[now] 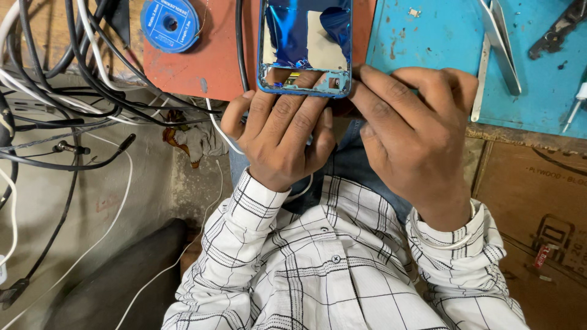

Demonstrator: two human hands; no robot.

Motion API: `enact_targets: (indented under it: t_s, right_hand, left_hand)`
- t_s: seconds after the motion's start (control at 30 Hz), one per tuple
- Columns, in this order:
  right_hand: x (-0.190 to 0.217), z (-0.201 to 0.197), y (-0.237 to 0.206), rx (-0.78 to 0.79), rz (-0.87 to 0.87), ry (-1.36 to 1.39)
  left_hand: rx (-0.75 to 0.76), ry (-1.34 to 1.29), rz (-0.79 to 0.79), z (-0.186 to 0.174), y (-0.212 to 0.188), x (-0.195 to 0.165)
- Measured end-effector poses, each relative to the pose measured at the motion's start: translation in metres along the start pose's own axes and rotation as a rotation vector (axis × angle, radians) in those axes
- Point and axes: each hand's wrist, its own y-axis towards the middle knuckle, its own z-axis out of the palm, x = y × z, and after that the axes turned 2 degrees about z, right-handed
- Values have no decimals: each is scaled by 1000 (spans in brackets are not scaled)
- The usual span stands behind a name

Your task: The person solders a small green circuit board on a workbench using a soldering iron, then plugs a charging cable into a smartphone to test it. They pry open the phone's frame, remove the main board, and continue soldering and repositioning components on the board while working at the bench.

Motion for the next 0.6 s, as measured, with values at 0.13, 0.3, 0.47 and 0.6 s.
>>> enact_targets:
  t_s: [0.13, 0.3, 0.47, 0.6]
  right_hand:
    - [-9, -2, -18, -103, 178, -68]
    - [-32, -12, -51, -208, 545, 13]
    - [-60, -14, -65, -137, 411, -174]
    - [-61, -18, -59, -129, 437, -122]
  left_hand:
    - [-7, -19, -19, -1, 2, 3]
    - [-19, -29, -36, 3, 5, 3]
    - [-17, -45, -38, 2, 6, 1]
    - [-17, -30, -49, 0, 9, -1]
